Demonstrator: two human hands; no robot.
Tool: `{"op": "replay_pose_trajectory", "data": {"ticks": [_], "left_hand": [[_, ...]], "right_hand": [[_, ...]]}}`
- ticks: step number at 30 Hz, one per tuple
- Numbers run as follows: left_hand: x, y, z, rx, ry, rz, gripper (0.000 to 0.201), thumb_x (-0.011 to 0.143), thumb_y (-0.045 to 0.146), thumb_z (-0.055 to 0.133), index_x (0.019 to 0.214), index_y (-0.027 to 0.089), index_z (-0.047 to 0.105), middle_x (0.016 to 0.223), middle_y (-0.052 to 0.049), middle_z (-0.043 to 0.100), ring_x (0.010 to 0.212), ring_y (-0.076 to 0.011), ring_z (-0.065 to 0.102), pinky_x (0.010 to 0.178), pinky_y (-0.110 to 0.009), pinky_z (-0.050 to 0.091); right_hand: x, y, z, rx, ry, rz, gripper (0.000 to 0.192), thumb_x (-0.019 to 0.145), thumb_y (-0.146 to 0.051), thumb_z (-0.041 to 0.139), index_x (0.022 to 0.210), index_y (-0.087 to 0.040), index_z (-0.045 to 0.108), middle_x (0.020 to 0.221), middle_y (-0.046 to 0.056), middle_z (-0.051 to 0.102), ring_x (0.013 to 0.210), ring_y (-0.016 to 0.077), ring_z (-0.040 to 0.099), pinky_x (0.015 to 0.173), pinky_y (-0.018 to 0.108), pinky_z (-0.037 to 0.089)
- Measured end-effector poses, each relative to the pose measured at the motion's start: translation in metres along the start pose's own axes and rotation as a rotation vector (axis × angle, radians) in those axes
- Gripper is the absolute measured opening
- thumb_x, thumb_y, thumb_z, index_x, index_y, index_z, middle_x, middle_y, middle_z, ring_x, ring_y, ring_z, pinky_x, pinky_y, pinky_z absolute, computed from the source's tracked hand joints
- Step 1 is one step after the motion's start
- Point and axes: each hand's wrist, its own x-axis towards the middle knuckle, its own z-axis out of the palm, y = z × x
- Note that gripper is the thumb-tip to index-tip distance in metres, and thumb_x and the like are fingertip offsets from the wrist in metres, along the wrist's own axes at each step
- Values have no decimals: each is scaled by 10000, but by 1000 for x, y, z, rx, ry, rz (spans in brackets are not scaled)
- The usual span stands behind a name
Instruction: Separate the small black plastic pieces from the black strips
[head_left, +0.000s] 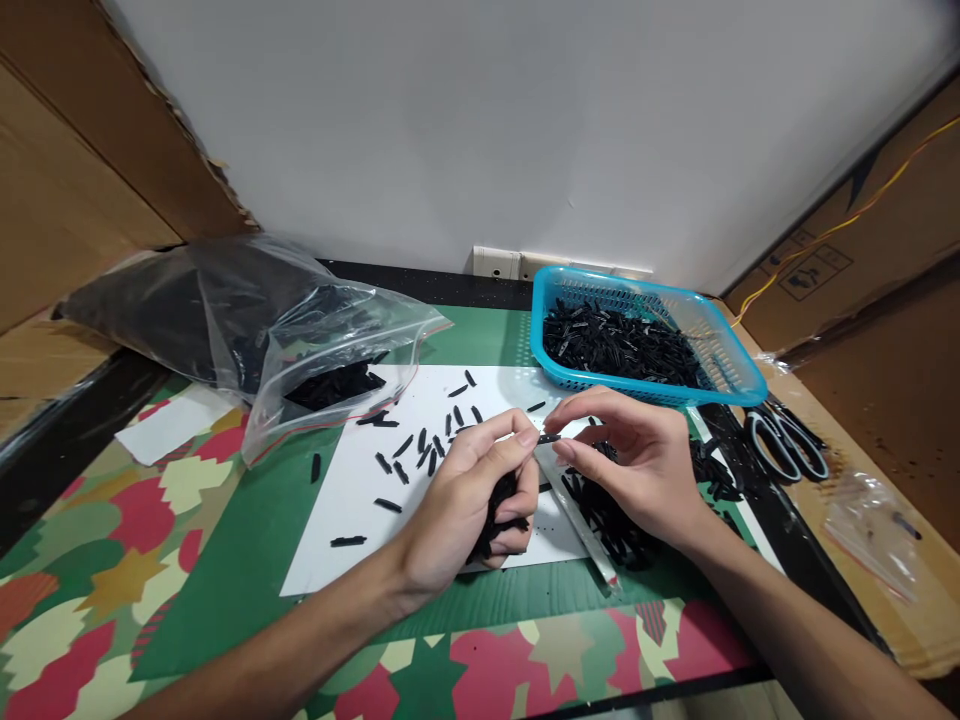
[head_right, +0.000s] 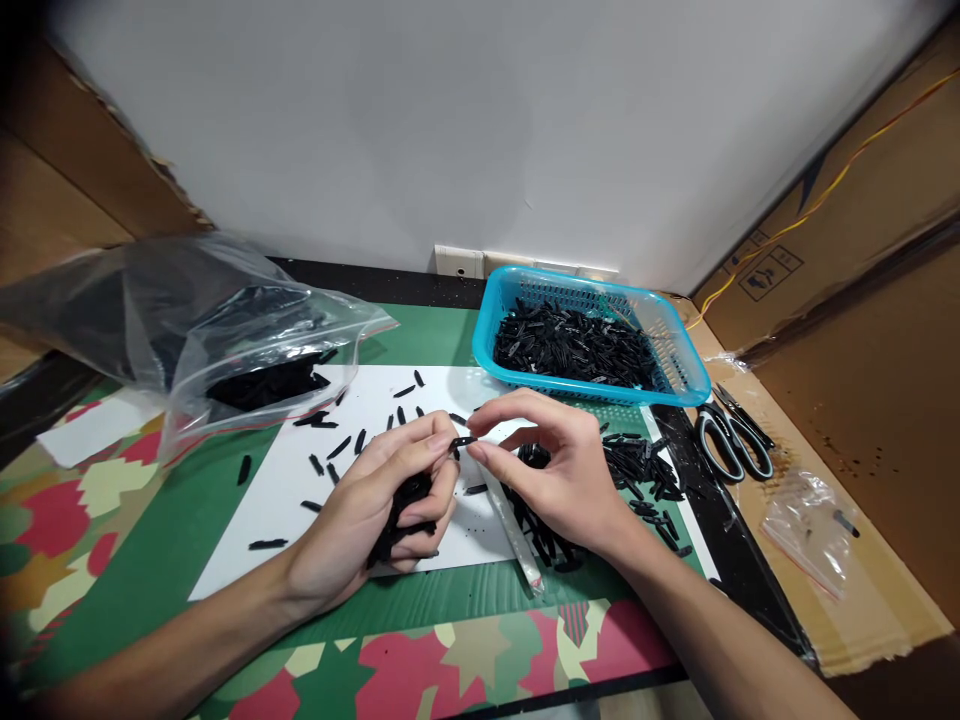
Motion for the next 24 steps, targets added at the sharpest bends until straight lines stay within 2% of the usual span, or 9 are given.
{"op": "replay_pose_trajectory", "data": {"ticks": [4, 14, 24], "left_hand": [[0, 0, -1, -6, -15, -1, 315, 1037, 495, 531, 874, 250, 416, 550, 105, 411, 370, -49, 301, 344, -96, 227], [1, -2, -3, -14, -11, -21, 309, 1045, 484, 495, 860, 245, 429, 555, 97, 416, 372, -52, 299, 344, -103, 240], [0, -2, -1, -21, -3, 7, 324, 1030, 481, 535, 847, 238, 424, 547, 102, 409, 369, -45, 306, 356, -102, 251]], "right_hand": [[-1, 3, 0, -13, -13, 31, 57, 947, -239, 775, 991, -223, 807, 944, 46, 759, 823, 173, 715, 639, 270, 625], [-2, 5, -1, 6, -3, 39, 64, 930, -253, 803, 983, -217, 811, 930, 52, 766, 814, 180, 733, 624, 270, 624], [-1, 4, 0, -1, -11, 66, 87, 927, -285, 804, 976, -214, 810, 928, 55, 776, 807, 186, 743, 627, 275, 629]]}}
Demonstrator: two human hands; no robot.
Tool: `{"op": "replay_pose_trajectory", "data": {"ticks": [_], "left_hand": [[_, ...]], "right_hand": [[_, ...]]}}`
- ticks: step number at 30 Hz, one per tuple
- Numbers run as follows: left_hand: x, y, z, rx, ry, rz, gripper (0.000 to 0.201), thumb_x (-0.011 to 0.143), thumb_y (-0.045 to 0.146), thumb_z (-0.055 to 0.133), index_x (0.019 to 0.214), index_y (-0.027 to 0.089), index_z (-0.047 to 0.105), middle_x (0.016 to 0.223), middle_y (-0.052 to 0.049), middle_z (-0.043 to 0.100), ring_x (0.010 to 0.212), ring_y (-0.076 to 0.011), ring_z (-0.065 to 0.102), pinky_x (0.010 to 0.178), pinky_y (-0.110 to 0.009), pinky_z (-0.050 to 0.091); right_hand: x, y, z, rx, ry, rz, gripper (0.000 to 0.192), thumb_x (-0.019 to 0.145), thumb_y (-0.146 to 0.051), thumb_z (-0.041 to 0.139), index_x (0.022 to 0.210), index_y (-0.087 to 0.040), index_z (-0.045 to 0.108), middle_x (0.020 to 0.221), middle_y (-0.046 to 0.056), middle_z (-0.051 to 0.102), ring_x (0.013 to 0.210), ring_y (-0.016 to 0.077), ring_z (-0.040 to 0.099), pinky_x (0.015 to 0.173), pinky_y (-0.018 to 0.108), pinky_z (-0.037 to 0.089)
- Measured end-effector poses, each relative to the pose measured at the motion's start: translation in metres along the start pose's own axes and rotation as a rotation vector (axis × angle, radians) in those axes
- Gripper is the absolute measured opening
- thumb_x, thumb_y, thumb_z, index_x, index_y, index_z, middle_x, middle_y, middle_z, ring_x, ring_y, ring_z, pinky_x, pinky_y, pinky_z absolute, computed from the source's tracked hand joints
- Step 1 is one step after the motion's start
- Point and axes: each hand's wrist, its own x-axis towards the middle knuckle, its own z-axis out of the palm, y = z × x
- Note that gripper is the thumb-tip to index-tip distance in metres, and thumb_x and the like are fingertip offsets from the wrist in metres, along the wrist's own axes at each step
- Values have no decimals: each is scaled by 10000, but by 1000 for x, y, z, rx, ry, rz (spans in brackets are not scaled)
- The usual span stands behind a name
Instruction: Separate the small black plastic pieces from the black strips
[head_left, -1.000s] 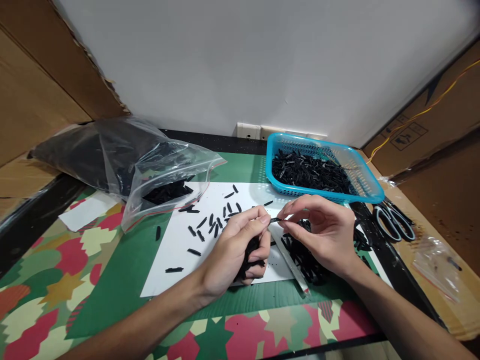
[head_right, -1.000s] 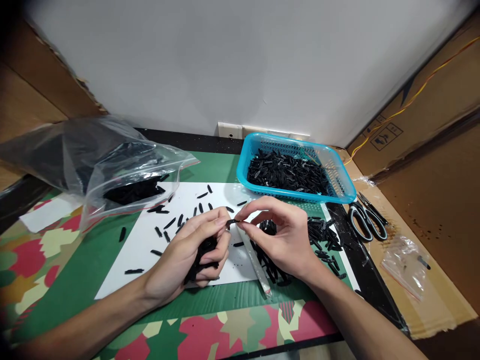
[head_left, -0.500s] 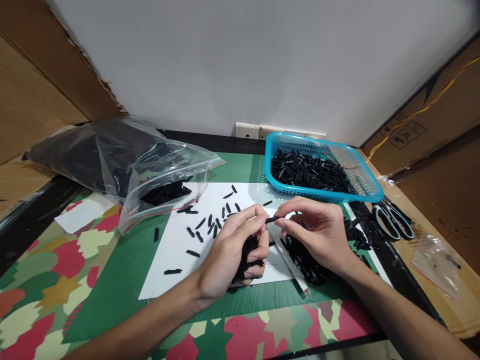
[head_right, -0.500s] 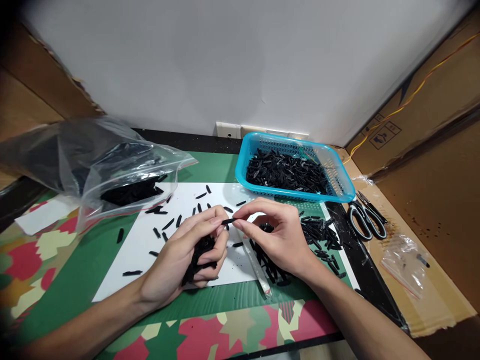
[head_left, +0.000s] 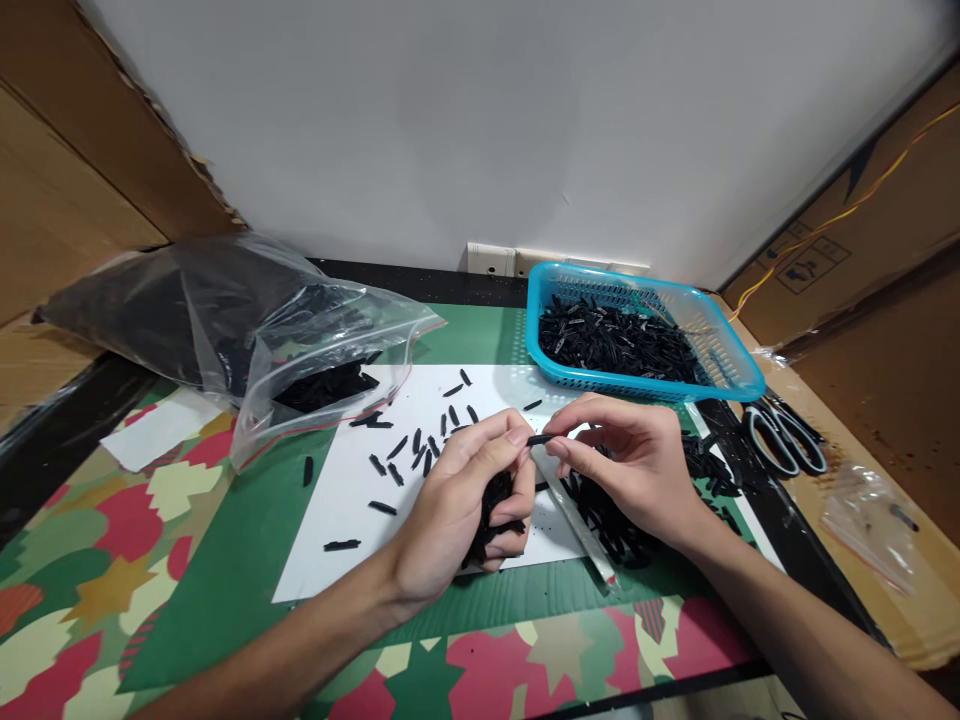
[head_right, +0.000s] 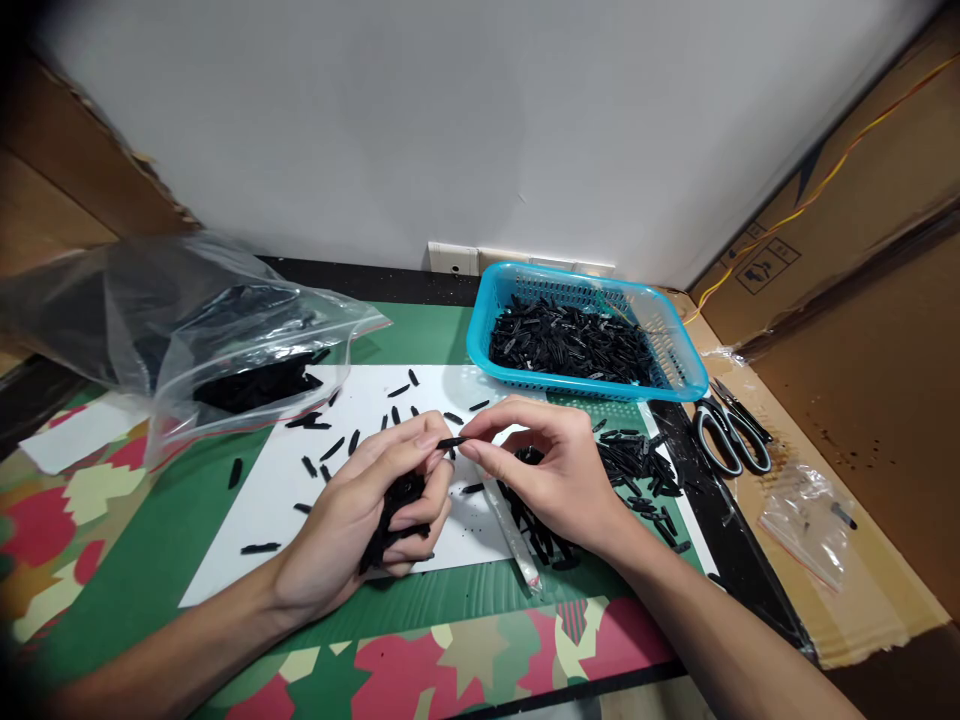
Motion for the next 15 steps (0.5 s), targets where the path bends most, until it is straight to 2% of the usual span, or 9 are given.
{"op": "replay_pose_trajectory", "data": {"ticks": [8, 15], "left_hand": [[-1, 2, 0, 4, 12, -6, 319, 1022, 491, 558, 869, 250, 416, 555, 110, 385, 380, -47, 297, 366, -98, 223], [-1, 2, -1, 6, 17, -7, 314, 1020, 489, 546, 862, 249, 421, 556, 104, 397, 381, -53, 311, 364, -109, 235]], "right_hand": [[0, -3, 1, 4, -2, -39, 50, 908, -213, 810, 956, -222, 819, 929, 49, 790, 844, 173, 735, 660, 253, 636], [1, -4, 2, 6, 8, -38, 48, 905, -215, 807, 952, -218, 820, 917, 52, 794, 782, 170, 732, 592, 249, 628]]}}
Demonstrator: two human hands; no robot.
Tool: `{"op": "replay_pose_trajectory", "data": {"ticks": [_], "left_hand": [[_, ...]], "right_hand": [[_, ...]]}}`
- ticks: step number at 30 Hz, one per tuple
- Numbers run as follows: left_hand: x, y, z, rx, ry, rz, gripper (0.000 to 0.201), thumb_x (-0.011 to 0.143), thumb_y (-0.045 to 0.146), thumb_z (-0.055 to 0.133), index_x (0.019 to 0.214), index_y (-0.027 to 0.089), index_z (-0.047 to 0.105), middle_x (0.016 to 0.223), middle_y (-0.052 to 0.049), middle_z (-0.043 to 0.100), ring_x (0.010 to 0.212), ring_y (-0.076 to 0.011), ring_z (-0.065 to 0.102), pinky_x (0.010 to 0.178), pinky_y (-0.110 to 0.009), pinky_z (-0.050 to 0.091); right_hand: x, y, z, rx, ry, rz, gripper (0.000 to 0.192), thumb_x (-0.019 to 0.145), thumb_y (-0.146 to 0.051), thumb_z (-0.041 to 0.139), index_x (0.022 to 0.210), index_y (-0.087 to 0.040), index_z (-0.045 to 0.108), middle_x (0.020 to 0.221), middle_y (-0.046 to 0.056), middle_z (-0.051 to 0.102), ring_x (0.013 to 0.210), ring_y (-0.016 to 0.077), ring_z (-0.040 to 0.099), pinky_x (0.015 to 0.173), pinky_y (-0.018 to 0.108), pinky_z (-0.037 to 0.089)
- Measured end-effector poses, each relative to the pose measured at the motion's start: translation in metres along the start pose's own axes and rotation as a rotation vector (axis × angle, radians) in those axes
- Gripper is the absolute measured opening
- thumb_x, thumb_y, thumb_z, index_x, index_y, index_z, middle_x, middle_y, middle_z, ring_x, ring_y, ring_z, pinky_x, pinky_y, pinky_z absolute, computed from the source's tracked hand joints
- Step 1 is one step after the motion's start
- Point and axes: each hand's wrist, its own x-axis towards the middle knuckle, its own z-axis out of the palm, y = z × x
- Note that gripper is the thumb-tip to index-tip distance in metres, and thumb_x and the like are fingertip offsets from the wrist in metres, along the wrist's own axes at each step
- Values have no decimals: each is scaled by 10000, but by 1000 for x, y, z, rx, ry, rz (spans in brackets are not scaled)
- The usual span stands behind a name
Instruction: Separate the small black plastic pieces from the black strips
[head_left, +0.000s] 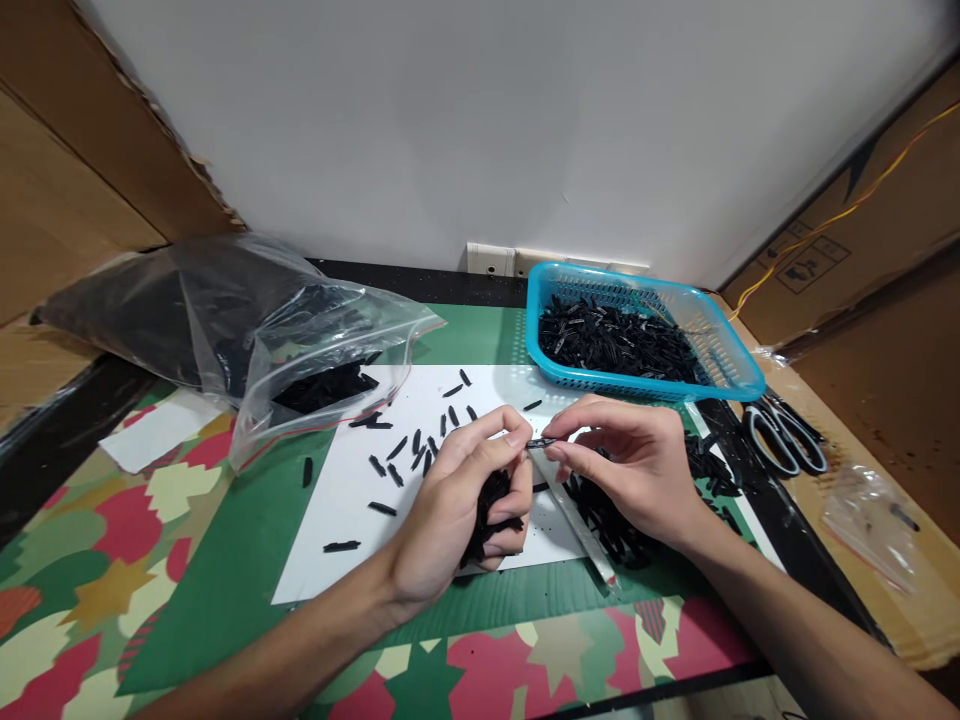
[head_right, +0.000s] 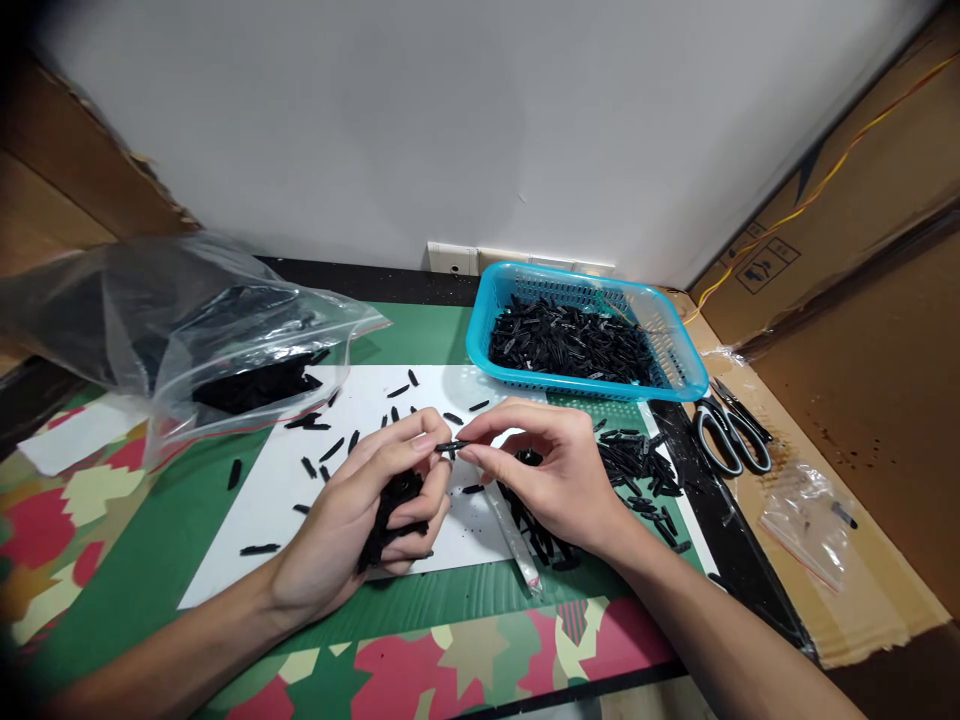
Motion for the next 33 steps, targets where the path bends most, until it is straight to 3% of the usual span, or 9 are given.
{"op": "replay_pose_trajectory", "data": {"ticks": [4, 9, 11, 13, 15, 18, 21, 24, 33], "left_hand": [[1, 1, 1, -8, -2, -5, 285, 1037, 479, 489, 873, 253, 433, 547, 98, 392, 381, -61, 301, 359, -112, 223], [1, 0, 0, -10, 7, -55, 359, 1036, 605, 418, 917, 271, 473, 534, 101, 358, 390, -63, 249, 358, -113, 200], [0, 0, -1, -9, 1, -69, 398, 1017, 663, 410, 934, 280, 481, 538, 102, 350, 393, -65, 230, 360, -117, 175], [0, 0, -2, -4, 0, -81, 442, 999, 719, 394, 951, 289, 485, 544, 101, 343, 400, -66, 220, 364, -118, 162], [0, 1, -2, 14, 5, -115, 489, 981, 771, 366, 976, 298, 491, 552, 99, 349, 407, -70, 225, 362, -120, 171], [2, 1, -1, 51, 6, -191, 537, 962, 818, 334, 1021, 309, 496, 567, 90, 375, 413, -78, 253, 363, -119, 177], [3, -1, 0, 66, 20, -249, 541, 950, 831, 342, 1069, 324, 488, 573, 91, 389, 403, -78, 263, 363, -118, 174], [4, -4, 1, 46, 68, -301, 550, 925, 846, 394, 1074, 321, 468, 576, 99, 390, 394, -73, 279, 366, -112, 189], [5, -7, 0, -15, 83, -357, 519, 902, 803, 548, 981, 305, 424, 595, 109, 394, 404, -52, 274, 375, -98, 129]], "right_hand": [[-2, 0, 1, -100, 27, -73, 41, 938, -224, 770, 968, -222, 799, 913, 53, 789, 786, 187, 731, 624, 299, 619], [1, 2, -29, -683, 181, -574, 151, 876, -129, 767, 957, -255, 747, 860, 47, 771, 790, 246, 697, 766, 432, 559], [6, 2, -50, -923, 364, -564, 119, 894, -150, 758, 938, -256, 728, 865, 56, 758, 869, 281, 689, 881, 485, 501], [12, 3, -67, -1040, 604, -406, 49, 948, -199, 712, 969, -240, 728, 915, 77, 744, 945, 305, 659, 976, 527, 432], [17, 3, -73, -1056, 698, -293, 120, 960, -241, 703, 1076, -226, 726, 1025, 98, 733, 1026, 322, 619, 1011, 534, 396], [17, -1, -60, -862, 538, -262, 180, 956, -244, 720, 1134, -224, 714, 1090, 88, 723, 984, 278, 603, 893, 442, 449], [11, -8, -30, -460, 109, -216, 57, 990, -200, 701, 1030, -230, 729, 1002, 45, 729, 905, 214, 631, 787, 367, 488], [4, -10, -5, -259, -233, -231, 108, 956, -177, 776, 1050, -222, 748, 1025, 31, 757, 983, 202, 663, 912, 365, 513], [0, -3, 4, -241, -276, -258, 74, 962, -123, 752, 966, -196, 742, 947, 45, 735, 925, 195, 645, 866, 352, 517]]}}
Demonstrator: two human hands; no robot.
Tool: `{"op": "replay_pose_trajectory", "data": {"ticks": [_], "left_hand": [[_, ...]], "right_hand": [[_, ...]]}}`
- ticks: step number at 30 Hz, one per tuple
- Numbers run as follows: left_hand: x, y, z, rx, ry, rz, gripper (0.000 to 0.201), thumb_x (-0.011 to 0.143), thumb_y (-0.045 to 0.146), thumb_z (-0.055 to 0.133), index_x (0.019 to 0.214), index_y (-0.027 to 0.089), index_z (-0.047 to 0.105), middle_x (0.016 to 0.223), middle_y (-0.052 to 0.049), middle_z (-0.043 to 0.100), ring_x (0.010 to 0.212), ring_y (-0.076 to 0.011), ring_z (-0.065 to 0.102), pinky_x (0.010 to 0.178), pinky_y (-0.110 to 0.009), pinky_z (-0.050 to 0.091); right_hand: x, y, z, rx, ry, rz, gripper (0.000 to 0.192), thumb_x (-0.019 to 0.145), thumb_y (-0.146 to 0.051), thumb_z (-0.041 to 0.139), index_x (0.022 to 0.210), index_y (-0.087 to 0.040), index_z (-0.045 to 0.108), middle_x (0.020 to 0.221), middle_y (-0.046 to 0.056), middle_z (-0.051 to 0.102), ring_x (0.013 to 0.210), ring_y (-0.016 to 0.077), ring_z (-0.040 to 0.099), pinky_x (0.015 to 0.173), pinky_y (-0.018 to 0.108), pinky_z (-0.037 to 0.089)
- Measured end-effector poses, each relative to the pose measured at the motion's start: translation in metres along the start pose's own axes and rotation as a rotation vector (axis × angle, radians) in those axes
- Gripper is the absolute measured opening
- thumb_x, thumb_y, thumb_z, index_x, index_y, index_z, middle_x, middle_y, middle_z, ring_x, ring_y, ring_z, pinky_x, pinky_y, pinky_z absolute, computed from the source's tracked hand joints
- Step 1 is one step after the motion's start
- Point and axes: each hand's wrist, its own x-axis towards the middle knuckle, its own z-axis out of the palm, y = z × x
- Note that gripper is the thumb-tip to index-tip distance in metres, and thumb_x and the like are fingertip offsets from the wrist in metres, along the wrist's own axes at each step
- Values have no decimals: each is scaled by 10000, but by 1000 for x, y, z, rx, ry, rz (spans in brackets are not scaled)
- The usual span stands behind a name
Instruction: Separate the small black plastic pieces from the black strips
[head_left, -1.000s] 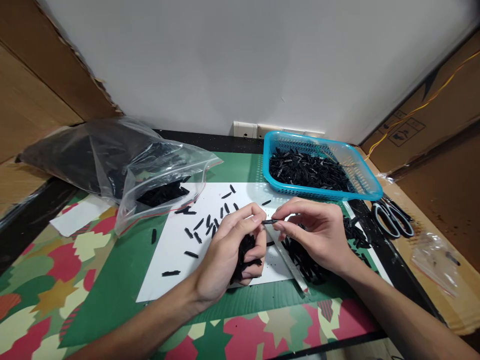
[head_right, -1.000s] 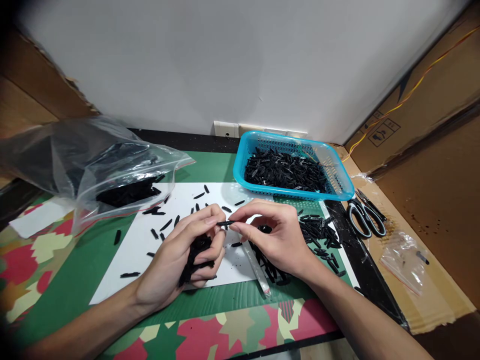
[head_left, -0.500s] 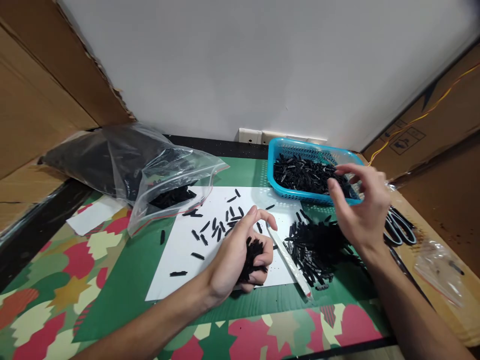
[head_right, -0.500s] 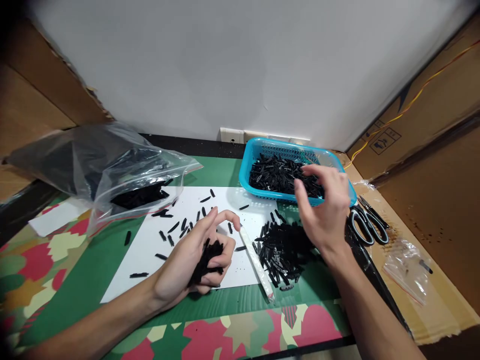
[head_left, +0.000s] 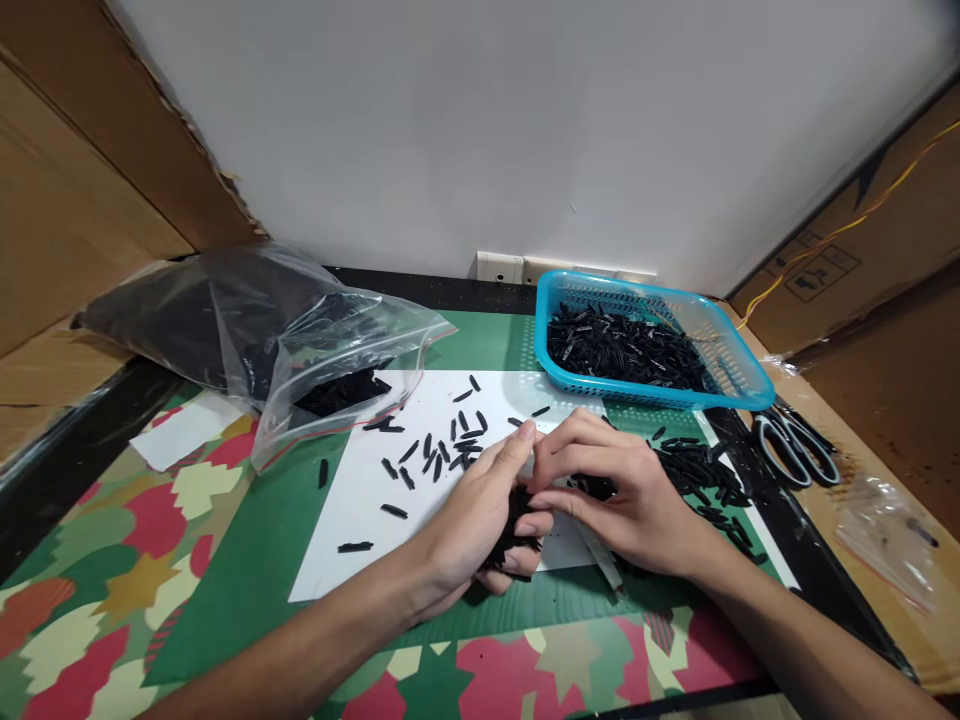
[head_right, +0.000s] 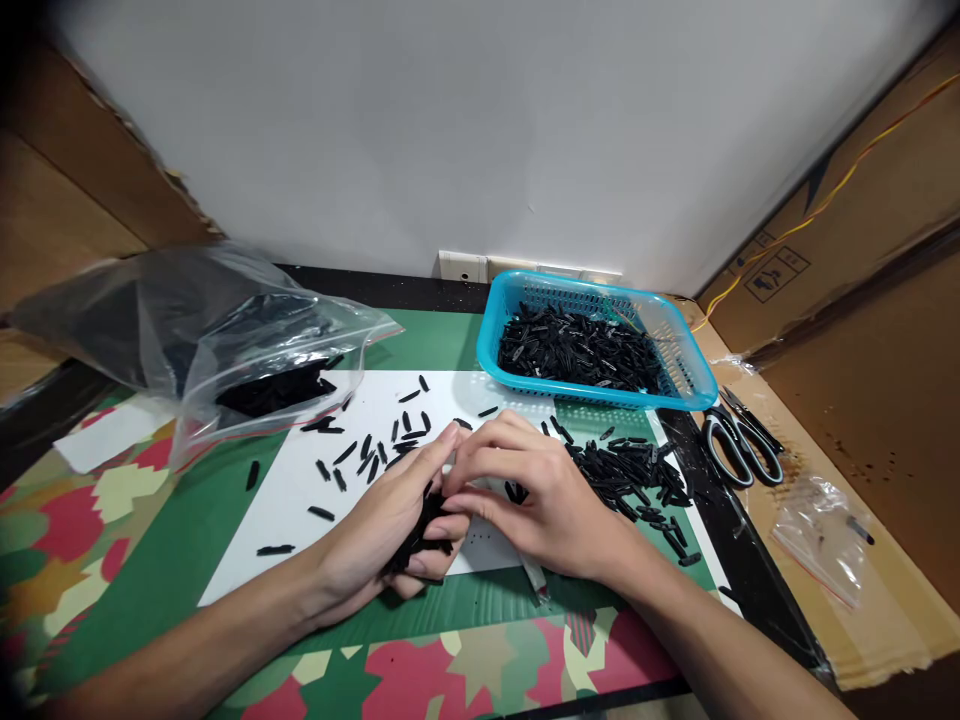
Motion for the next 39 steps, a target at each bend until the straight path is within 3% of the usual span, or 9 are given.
{"op": "replay_pose_trajectory", "data": {"ticks": [6, 9, 21, 39], "left_hand": [[-3, 9, -3, -39, 8, 27, 358, 977, 631, 591, 967, 298, 458, 627, 107, 357, 410, -48, 227, 358, -122, 88], [-5, 11, -3, -48, -20, 57, 348, 979, 612, 597, 959, 287, 474, 615, 108, 355, 409, -48, 212, 347, -124, 106], [-6, 9, -4, 5, -67, 133, 380, 1008, 551, 556, 823, 242, 433, 573, 101, 356, 408, -54, 235, 358, -144, 133], [-6, 8, -3, -25, -89, 171, 389, 1026, 521, 536, 792, 222, 445, 556, 101, 352, 402, -53, 260, 339, -126, 203]], "right_hand": [[-2, 6, -12, 83, 228, 54, 104, 942, -103, 765, 958, -204, 749, 920, 29, 722, 888, 184, 658, 817, 345, 518], [-3, 9, -13, 111, 278, 56, 94, 938, -116, 773, 951, -207, 753, 910, 24, 725, 866, 178, 661, 789, 338, 516], [-1, 7, -11, -14, 260, 54, 75, 966, -134, 737, 928, -196, 718, 880, 16, 712, 785, 144, 637, 697, 284, 518], [-4, 6, -9, -53, 219, 72, 54, 1008, -171, 673, 1027, -191, 719, 934, 43, 724, 807, 160, 646, 703, 291, 519]]}}
